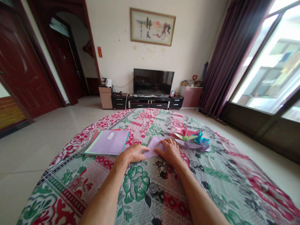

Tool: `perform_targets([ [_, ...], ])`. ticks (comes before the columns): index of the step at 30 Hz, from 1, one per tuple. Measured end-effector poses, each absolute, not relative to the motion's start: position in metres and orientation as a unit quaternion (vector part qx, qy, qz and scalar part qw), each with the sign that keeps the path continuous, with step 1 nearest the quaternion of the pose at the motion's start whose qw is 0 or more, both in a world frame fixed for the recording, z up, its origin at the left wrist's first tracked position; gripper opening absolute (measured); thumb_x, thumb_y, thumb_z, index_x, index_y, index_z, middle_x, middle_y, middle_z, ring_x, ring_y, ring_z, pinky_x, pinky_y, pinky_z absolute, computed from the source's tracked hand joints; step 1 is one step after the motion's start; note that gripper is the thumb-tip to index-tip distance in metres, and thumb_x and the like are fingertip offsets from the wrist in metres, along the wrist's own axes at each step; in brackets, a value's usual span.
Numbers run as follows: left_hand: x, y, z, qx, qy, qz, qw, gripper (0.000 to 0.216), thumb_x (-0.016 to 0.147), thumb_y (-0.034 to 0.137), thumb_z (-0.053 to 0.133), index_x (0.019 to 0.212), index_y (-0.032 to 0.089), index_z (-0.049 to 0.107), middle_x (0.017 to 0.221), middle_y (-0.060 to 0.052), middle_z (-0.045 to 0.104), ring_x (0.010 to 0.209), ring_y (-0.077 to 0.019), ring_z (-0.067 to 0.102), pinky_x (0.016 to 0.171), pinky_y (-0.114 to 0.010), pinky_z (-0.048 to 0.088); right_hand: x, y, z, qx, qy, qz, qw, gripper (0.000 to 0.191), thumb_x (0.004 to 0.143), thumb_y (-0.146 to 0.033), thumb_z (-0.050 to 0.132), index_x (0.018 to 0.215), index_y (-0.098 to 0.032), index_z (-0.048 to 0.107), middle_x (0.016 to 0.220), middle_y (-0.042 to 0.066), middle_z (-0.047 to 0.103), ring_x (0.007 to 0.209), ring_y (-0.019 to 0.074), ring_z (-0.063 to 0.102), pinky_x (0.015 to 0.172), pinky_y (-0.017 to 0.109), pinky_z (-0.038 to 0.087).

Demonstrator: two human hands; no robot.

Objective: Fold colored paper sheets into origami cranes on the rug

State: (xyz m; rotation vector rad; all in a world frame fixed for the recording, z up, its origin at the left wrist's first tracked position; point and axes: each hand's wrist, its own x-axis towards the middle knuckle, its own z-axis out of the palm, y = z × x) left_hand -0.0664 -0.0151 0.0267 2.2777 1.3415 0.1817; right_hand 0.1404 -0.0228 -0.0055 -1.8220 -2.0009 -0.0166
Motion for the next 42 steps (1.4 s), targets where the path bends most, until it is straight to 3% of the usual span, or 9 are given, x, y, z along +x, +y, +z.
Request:
perform_targets([
  [7,-0.0662,-0.0159,0.0297,0.84,0.485,0.068,0.235,0.053,0.065,0.021,0.053,0.117,0.028,0.06,0.092,-0.001,0.07,0.082,-0.0173,0.061,0.07,-0.022,0.042,0.1414,-0.0223,-0.007,-0.665,-0.703,0.005,0.253,0.038,0.073,-0.05,0.06,0.097,-0.021,0.063,0.107,0.007,0.057,0.098,0.0225,0.05,0.082,0.032,0.033],
  [16,-0.0591,-0.0188,0.033,0.825,0.53,0.05,0.189,0.053,0.061,0.02,0.053,0.112,0.034,0.063,0.087,-0.001,0.071,0.083,-0.019,0.063,0.07,-0.024,0.043,0.1452,-0.0178,-0.0099,-0.667,-0.689,0.015,0.283,0.018,0.081,-0.032,0.052,0.082,-0.02,0.065,0.099,0.005,0.06,0.093,0.0186,0.052,0.078,0.027,0.035],
  [33,-0.0621,-0.0174,0.0343,0.825,0.516,0.053,0.223,0.054,0.061,0.021,0.053,0.113,0.031,0.063,0.091,0.0,0.071,0.081,-0.016,0.061,0.066,-0.019,0.041,0.1445,-0.0168,-0.009,-0.68,-0.684,0.002,0.264,0.019,0.084,-0.03,0.048,0.079,-0.021,0.065,0.096,0.004,0.06,0.09,0.017,0.052,0.073,0.026,0.035],
  [42,-0.0648,-0.0161,0.034,0.83,0.5,0.06,0.239,0.052,0.064,0.02,0.051,0.114,0.03,0.063,0.097,0.001,0.07,0.09,-0.0184,0.062,0.075,-0.023,0.045,0.1451,-0.0161,-0.0088,-0.674,-0.688,0.009,0.269,0.018,0.083,-0.03,0.049,0.078,-0.021,0.065,0.097,0.004,0.06,0.092,0.0174,0.052,0.077,0.026,0.035],
])
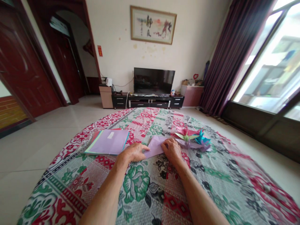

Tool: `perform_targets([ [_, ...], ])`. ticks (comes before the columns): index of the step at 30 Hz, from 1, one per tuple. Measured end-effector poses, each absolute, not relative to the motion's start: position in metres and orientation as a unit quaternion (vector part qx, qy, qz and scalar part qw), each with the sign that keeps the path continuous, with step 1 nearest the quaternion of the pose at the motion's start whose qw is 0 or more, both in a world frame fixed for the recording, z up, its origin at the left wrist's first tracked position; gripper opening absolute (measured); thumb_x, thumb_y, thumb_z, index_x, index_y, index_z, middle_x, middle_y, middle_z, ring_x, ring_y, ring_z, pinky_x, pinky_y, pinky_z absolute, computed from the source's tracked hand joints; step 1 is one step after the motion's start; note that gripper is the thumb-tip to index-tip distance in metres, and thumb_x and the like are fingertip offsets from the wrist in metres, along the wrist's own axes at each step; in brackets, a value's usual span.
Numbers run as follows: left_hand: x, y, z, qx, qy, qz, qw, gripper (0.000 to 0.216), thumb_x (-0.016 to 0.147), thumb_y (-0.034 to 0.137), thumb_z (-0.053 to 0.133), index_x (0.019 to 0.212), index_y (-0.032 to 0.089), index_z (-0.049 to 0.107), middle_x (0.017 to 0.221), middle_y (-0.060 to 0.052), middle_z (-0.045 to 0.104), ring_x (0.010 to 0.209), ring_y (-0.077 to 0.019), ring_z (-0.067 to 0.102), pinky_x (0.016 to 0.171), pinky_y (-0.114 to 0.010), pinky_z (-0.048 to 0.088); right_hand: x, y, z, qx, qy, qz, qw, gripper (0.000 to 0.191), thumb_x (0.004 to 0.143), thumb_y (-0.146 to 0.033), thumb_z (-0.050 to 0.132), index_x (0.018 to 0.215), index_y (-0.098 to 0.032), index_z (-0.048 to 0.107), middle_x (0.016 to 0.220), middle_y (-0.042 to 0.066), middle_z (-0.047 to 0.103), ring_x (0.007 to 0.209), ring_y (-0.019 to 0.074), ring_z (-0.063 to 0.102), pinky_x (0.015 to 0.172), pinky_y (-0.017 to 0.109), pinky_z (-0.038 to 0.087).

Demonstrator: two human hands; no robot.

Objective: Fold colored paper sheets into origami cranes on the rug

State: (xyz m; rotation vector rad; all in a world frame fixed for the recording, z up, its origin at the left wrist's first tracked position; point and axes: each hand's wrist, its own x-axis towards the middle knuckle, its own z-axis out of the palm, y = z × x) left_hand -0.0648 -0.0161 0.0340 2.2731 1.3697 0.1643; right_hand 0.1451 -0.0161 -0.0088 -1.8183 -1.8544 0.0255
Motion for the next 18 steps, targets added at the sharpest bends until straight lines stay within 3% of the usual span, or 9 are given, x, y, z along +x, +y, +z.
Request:
perform_targets([
  [7,-0.0675,-0.0092,0.0324,0.836,0.47,0.063,0.275,0.043,0.076,0.021,0.042,0.113,0.023,0.063,0.116,-0.003,0.063,0.104,-0.0158,0.058,0.091,-0.024,0.041,0.1457,-0.0162,-0.0106,-0.672,-0.688,0.006,0.274,0.018,0.083,-0.03,0.049,0.078,-0.021,0.064,0.095,0.004,0.06,0.091,0.0174,0.052,0.077,0.026,0.035],
  [18,-0.0665,-0.0138,0.0382,0.826,0.501,0.055,0.25,0.051,0.065,0.016,0.047,0.11,0.029,0.065,0.086,0.001,0.071,0.085,-0.0168,0.061,0.074,-0.021,0.044,0.1446,-0.0173,-0.0091,-0.67,-0.689,0.002,0.275,0.018,0.083,-0.028,0.05,0.077,-0.02,0.064,0.094,0.004,0.06,0.09,0.0168,0.052,0.075,0.026,0.035],
])
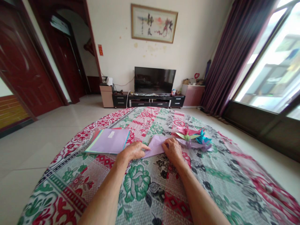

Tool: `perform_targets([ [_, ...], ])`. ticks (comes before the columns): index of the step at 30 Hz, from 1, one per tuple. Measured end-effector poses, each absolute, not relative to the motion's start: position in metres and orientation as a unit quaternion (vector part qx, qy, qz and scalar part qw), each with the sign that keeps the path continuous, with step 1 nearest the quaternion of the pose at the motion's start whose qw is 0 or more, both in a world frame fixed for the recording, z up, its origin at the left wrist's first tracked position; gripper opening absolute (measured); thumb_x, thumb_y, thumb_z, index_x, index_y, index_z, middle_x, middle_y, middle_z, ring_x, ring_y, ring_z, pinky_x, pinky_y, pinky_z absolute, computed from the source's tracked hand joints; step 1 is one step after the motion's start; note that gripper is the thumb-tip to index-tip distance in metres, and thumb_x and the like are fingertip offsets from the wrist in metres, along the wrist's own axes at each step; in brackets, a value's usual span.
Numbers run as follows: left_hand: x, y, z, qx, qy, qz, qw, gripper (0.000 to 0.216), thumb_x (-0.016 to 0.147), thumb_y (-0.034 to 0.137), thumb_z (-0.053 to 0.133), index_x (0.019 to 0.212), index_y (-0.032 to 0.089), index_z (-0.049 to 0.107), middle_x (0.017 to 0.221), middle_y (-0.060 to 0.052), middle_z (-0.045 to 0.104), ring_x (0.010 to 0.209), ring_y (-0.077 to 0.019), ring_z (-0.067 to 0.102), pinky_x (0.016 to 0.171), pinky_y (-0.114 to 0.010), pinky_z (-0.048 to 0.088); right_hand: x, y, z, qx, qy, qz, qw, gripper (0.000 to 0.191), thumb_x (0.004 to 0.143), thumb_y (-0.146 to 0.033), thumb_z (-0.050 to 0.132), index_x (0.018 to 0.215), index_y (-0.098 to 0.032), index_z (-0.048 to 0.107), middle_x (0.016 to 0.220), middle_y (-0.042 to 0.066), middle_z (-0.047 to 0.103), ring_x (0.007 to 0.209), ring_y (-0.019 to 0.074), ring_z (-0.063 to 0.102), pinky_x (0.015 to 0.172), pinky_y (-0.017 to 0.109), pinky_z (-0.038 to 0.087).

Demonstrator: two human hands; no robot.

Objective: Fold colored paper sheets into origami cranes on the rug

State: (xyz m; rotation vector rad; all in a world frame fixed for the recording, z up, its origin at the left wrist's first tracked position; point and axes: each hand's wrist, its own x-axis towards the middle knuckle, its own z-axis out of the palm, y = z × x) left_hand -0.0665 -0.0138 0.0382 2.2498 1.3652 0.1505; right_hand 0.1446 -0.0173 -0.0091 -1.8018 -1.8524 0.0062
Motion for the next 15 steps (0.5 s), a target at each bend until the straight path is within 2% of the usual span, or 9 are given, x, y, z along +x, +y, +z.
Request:
perform_targets([
  [6,-0.066,-0.014,0.037,0.827,0.5,0.059,0.249,0.053,0.064,0.015,0.046,0.111,0.03,0.064,0.09,0.001,0.071,0.085,-0.0171,0.062,0.073,-0.021,0.043,0.143,-0.02,-0.01,-0.672,-0.693,-0.013,0.262,0.018,0.084,-0.029,0.047,0.081,-0.02,0.062,0.094,0.005,0.059,0.089,0.0178,0.051,0.073,0.026,0.034],
  [11,-0.066,-0.013,0.036,0.828,0.503,0.054,0.242,0.053,0.064,0.015,0.047,0.111,0.031,0.064,0.095,0.001,0.07,0.085,-0.0173,0.062,0.072,-0.021,0.043,0.138,-0.023,-0.004,-0.669,-0.696,-0.065,0.253,0.018,0.081,-0.026,0.051,0.096,-0.02,0.06,0.106,0.007,0.055,0.097,0.0212,0.048,0.078,0.03,0.032],
  [15,-0.067,-0.012,0.034,0.828,0.507,0.052,0.233,0.053,0.065,0.017,0.047,0.112,0.033,0.063,0.099,0.001,0.069,0.086,-0.0175,0.062,0.073,-0.022,0.043,0.133,-0.02,0.001,-0.635,-0.737,-0.071,0.222,0.02,0.082,-0.019,0.047,0.091,-0.024,0.064,0.098,0.004,0.058,0.095,0.0205,0.049,0.081,0.032,0.03],
])
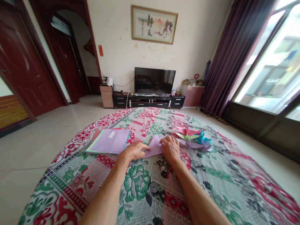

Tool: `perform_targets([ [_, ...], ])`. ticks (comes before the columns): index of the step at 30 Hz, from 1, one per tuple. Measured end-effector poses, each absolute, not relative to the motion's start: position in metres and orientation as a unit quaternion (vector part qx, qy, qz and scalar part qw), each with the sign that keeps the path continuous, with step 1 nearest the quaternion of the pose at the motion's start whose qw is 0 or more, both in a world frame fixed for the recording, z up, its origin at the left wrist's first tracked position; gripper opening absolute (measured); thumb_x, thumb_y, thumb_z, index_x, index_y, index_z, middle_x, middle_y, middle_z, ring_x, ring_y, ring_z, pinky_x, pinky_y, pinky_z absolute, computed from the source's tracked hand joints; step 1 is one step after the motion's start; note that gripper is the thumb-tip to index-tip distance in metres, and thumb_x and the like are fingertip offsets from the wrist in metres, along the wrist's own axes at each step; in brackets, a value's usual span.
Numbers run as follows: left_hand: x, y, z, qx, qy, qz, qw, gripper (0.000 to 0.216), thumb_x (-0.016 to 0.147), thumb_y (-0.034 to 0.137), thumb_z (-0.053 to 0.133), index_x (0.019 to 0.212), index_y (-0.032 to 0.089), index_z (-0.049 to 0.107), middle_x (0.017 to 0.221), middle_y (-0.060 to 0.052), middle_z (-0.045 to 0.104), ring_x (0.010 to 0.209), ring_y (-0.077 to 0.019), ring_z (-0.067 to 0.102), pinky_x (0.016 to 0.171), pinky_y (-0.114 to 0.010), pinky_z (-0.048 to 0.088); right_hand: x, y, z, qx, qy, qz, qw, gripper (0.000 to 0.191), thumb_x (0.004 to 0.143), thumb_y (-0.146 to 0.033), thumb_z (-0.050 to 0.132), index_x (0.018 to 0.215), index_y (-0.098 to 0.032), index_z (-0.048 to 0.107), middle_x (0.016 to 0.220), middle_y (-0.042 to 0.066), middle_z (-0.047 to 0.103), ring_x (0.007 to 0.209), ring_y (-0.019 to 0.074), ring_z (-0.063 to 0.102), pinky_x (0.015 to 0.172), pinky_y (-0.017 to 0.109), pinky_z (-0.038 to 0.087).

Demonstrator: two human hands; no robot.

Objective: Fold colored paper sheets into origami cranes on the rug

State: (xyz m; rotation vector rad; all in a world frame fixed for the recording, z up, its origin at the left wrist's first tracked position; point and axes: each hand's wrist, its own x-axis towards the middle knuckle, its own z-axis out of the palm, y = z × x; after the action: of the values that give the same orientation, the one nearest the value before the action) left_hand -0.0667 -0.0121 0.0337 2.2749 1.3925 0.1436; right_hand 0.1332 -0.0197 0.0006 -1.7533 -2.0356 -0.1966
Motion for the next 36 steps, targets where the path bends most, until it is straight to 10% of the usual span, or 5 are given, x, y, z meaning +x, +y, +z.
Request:
perform_targets([
  [7,-0.068,-0.009,0.03,0.829,0.507,0.043,0.231,0.053,0.065,0.017,0.048,0.114,0.034,0.061,0.106,0.002,0.068,0.091,-0.0166,0.061,0.076,-0.022,0.044,0.124,-0.019,0.0,-0.648,-0.738,-0.003,0.188,0.026,0.082,-0.016,0.04,0.089,-0.02,0.065,0.096,0.007,0.059,0.087,0.0173,0.054,0.076,0.027,0.034],
  [14,-0.069,-0.011,0.031,0.825,0.507,0.054,0.243,0.051,0.067,0.021,0.049,0.116,0.028,0.061,0.091,-0.001,0.071,0.082,-0.0181,0.062,0.066,-0.021,0.043,0.107,-0.039,0.008,-0.689,-0.706,0.008,0.166,0.056,0.07,-0.06,0.054,0.102,-0.015,0.06,0.109,0.014,0.053,0.102,0.0295,0.048,0.083,0.037,0.036],
  [30,-0.072,-0.008,0.029,0.824,0.496,0.038,0.272,0.056,0.066,0.017,0.048,0.12,0.03,0.058,0.106,0.0,0.068,0.082,-0.0138,0.06,0.067,-0.018,0.043,0.091,-0.047,0.002,-0.694,-0.702,-0.027,0.158,0.077,0.063,-0.074,0.048,0.105,-0.01,0.056,0.109,0.019,0.051,0.104,0.0353,0.045,0.086,0.049,0.03],
  [36,-0.069,-0.01,0.033,0.813,0.512,0.02,0.276,0.059,0.065,0.013,0.04,0.122,0.021,0.057,0.084,-0.004,0.071,0.055,-0.0126,0.053,0.05,-0.021,0.038,0.085,-0.047,0.002,-0.698,-0.698,-0.018,0.158,0.078,0.062,-0.073,0.051,0.109,-0.01,0.054,0.111,0.021,0.05,0.105,0.0368,0.044,0.088,0.054,0.026],
])
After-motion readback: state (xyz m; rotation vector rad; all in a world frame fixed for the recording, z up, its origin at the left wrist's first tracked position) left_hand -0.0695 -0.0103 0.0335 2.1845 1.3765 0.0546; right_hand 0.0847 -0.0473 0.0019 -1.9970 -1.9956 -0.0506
